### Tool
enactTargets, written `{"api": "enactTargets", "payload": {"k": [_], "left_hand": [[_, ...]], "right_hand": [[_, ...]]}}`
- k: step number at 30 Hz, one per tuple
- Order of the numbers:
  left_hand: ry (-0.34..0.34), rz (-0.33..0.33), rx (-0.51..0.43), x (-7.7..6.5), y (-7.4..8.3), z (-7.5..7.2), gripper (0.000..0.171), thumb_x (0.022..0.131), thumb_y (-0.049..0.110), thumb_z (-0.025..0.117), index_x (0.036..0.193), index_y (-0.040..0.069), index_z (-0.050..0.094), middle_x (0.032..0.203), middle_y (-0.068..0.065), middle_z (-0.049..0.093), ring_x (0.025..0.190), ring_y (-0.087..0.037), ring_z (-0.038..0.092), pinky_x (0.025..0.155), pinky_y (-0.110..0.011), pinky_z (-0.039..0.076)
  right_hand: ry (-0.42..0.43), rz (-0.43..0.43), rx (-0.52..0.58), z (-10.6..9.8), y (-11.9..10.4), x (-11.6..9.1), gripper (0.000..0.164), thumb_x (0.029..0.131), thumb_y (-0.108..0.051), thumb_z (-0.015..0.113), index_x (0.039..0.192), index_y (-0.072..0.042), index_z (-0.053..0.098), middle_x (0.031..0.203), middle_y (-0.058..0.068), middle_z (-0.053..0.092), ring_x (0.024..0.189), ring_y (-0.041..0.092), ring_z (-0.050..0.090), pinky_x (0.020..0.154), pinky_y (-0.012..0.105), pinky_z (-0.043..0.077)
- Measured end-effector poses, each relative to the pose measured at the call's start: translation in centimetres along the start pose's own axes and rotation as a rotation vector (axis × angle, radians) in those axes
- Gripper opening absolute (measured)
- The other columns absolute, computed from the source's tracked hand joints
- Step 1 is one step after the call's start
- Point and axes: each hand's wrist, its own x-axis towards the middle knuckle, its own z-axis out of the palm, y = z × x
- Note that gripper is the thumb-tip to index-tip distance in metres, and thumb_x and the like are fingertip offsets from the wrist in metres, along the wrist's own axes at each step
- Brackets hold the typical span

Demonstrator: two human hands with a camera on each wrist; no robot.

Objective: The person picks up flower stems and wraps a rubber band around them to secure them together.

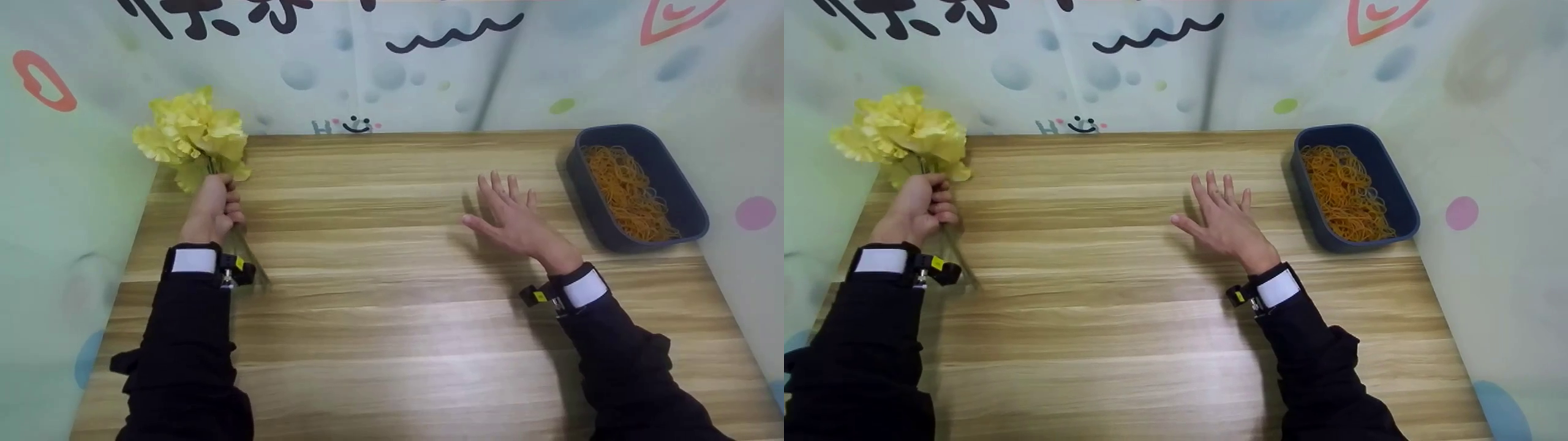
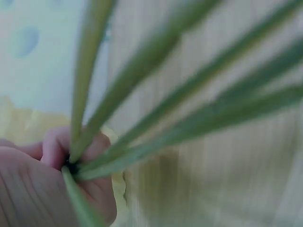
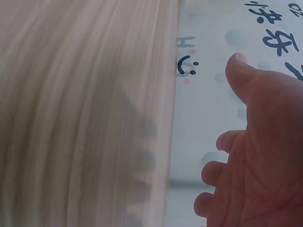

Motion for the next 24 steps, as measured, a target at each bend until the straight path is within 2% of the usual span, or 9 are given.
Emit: {"api": "enactTargets", "payload": {"k": [2,6,11,16,20,24], "left_hand": [[-0.024,-0.013,-0.097,0.0,-0.2,0.7,0.028,0.109,0.022,0.039,0.083,0.011,0.037,0.06,0.005,0.02,0.046,-0.009,0.02,0.043,-0.021,0.021],[-0.029,-0.004,-0.227,0.1,-0.9,2.1,0.033,0.106,0.021,0.046,0.076,0.015,0.033,0.058,0.006,0.023,0.045,-0.009,0.02,0.042,-0.021,0.019],[-0.043,0.042,-0.405,0.5,-2.3,4.6,0.043,0.103,0.02,0.05,0.068,0.018,0.026,0.056,0.006,0.019,0.043,-0.007,0.019,0.041,-0.02,0.016],[-0.102,0.156,-0.582,-0.4,-4.6,8.7,0.052,0.103,0.022,0.051,0.059,0.02,0.024,0.05,0.007,0.02,0.041,-0.007,0.019,0.04,-0.021,0.014],[-0.208,0.292,-0.658,-1.7,-6.4,12.1,0.052,0.104,0.02,0.05,0.058,0.02,0.026,0.047,0.007,0.024,0.04,-0.007,0.021,0.039,-0.021,0.016],[-0.32,0.418,-0.71,-2.8,-8.1,15.0,0.051,0.105,0.017,0.047,0.057,0.02,0.031,0.046,0.008,0.027,0.04,-0.006,0.023,0.037,-0.021,0.017]], "right_hand": [[-0.001,-0.005,-0.001,0.1,-0.2,0.1,0.095,0.098,-0.072,0.039,0.163,-0.015,0.002,0.168,0.016,-0.006,0.151,0.043,-0.012,0.114,0.07,-0.011],[0.002,-0.023,0.008,0.3,-0.6,0.3,0.097,0.097,-0.072,0.04,0.163,-0.012,0.003,0.168,0.015,-0.005,0.152,0.042,-0.011,0.115,0.069,-0.01],[0.013,-0.068,0.04,0.4,-1.6,0.3,0.1,0.098,-0.07,0.044,0.161,-0.005,0.003,0.167,0.017,-0.003,0.152,0.041,-0.01,0.116,0.067,-0.008],[0.045,-0.149,0.096,0.2,-4.0,-0.2,0.105,0.094,-0.067,0.056,0.161,-0.004,0.004,0.167,0.016,-0.004,0.152,0.033,-0.012,0.12,0.058,-0.01],[0.072,-0.232,0.098,0.0,-6.5,-0.7,0.117,0.085,-0.064,0.071,0.161,-0.005,0.003,0.166,0.014,-0.005,0.153,0.033,-0.008,0.121,0.054,-0.008],[0.079,-0.28,0.096,0.1,-8.6,-0.8,0.127,0.076,-0.055,0.083,0.16,-0.002,0.003,0.166,0.015,-0.004,0.153,0.033,-0.005,0.122,0.051,-0.005]]}}
